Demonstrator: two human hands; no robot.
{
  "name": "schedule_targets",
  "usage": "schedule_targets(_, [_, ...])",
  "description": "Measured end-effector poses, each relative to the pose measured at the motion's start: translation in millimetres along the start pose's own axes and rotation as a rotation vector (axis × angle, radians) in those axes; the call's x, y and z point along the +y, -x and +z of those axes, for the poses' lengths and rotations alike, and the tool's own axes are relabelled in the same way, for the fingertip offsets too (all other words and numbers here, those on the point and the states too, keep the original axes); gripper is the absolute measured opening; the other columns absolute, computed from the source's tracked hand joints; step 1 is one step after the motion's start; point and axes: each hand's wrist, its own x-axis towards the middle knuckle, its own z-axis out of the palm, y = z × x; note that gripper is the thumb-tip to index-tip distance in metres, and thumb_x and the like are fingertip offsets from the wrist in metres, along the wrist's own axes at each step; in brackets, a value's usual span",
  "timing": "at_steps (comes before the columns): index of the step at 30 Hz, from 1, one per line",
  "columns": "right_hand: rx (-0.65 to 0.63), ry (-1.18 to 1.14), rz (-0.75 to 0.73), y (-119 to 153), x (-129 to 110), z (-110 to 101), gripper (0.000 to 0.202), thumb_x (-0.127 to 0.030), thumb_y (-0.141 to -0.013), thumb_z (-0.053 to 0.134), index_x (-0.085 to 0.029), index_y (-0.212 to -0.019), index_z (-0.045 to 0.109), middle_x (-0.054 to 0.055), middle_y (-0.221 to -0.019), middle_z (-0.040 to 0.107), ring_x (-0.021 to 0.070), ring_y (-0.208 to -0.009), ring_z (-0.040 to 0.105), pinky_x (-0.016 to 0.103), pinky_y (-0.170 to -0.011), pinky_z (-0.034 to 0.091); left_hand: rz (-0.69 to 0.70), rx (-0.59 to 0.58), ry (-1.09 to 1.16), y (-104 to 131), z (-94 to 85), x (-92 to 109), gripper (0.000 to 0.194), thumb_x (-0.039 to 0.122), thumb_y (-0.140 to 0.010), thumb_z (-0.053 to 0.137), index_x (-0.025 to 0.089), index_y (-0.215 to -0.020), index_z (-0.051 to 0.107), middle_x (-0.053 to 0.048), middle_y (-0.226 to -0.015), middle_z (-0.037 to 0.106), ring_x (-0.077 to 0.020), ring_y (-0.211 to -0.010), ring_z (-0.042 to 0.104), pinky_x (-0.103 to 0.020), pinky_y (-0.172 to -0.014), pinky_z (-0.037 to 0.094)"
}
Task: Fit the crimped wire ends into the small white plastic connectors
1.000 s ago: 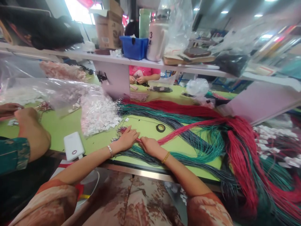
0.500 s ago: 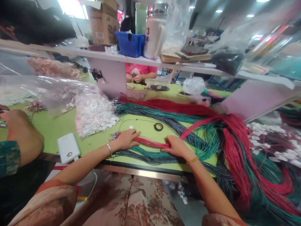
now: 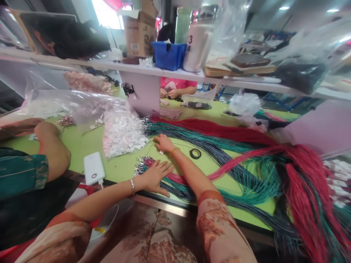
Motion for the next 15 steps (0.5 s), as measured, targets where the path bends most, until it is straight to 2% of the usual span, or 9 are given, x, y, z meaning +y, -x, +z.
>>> schedule_targets(3, [-0.075,-0.019,-0.022,-10.1,11.1,8.4,0.012,-0.021,-0.080,0.056,-0.014,-0.083,0.066,0.006,-0.083,0.064,0.0160,-0.079,0.052,0.027,-0.080,0.038,-0.001,0.018,-0.005,0.6,-3.1,2.3,0.094,0.080,-0.077,0.034,0.017,-0.147,0.031,-0.017,-0.148,0.040,-0.0350,-0.138,0.032,-0.054,-0.112,0.015])
schedule_targets(5, [-0.036,-0.110,-0.046,-8.6,23.3,1.8,0.014,-0.022,-0.082,0.051,-0.015,-0.078,0.062,0.003,-0.078,0.062,0.0136,-0.071,0.050,0.025,-0.073,0.039,-0.004,0.027,-0.013,0.8,-3.0,3.1,0.094,0.080,-0.077,0.033,0.017,-0.147,0.032,-0.017,-0.148,0.041,-0.0344,-0.138,0.032,-0.054,-0.111,0.017])
schedule_targets(6, [0.041,-0.177,-0.039,-7.9,31.1,-4.3,0.016,-0.025,-0.084,0.048,-0.015,-0.079,0.060,0.002,-0.077,0.061,0.0131,-0.070,0.049,0.024,-0.071,0.039,-0.008,0.029,-0.016,0.4,-2.3,3.3,0.094,0.080,-0.077,0.032,0.016,-0.146,0.033,-0.017,-0.148,0.041,-0.0342,-0.138,0.033,-0.055,-0.111,0.017])
schedule_targets(8, [0.305,-0.302,0.049,-8.9,48.5,-18.9,0.023,-0.031,-0.089,0.041,-0.016,-0.082,0.057,0.003,-0.079,0.061,0.0136,-0.071,0.050,0.025,-0.070,0.041,-0.024,0.029,-0.022,-1.6,0.1,3.8,0.093,0.080,-0.079,0.030,0.016,-0.146,0.034,-0.018,-0.148,0.041,-0.0338,-0.137,0.034,-0.055,-0.111,0.018])
schedule_targets(10, [0.580,-0.321,0.235,-13.5,65.4,-31.6,0.026,-0.033,-0.090,0.037,-0.016,-0.086,0.056,0.006,-0.084,0.061,0.0156,-0.076,0.052,0.028,-0.074,0.042,-0.051,0.024,-0.031,-5.6,2.8,4.3,0.089,0.077,-0.081,0.028,0.016,-0.146,0.035,-0.018,-0.148,0.040,-0.0338,-0.137,0.034,-0.055,-0.110,0.019])
schedule_targets(11, [0.638,-0.296,0.321,-16.4,72.3,-35.9,0.025,-0.033,-0.090,0.038,-0.016,-0.088,0.056,0.007,-0.086,0.062,0.0167,-0.079,0.053,0.030,-0.077,0.043,-0.072,0.021,-0.039,-8.4,3.8,4.4,0.087,0.076,-0.083,0.027,0.016,-0.146,0.035,-0.017,-0.149,0.039,-0.0339,-0.138,0.033,-0.056,-0.110,0.020])
schedule_targets(13, [0.583,-0.216,0.412,-20.3,81.2,-40.4,0.019,-0.029,-0.087,0.045,-0.015,-0.091,0.057,0.010,-0.091,0.063,0.0191,-0.084,0.054,0.033,-0.083,0.043,-0.127,0.017,-0.062,-14.6,5.2,4.1,0.085,0.074,-0.084,0.026,0.017,-0.146,0.035,-0.017,-0.151,0.037,-0.0347,-0.139,0.031,-0.058,-0.109,0.020])
schedule_targets(15, [0.464,-0.151,0.394,-17.3,82.9,-42.5,0.019,-0.026,-0.082,0.052,-0.014,-0.097,0.057,0.012,-0.098,0.063,0.0208,-0.092,0.055,0.035,-0.089,0.043,-0.188,0.011,-0.080,-20.6,5.7,2.7,0.083,0.073,-0.085,0.028,0.018,-0.146,0.036,-0.016,-0.151,0.036,-0.0357,-0.140,0.030,-0.060,-0.109,0.020])
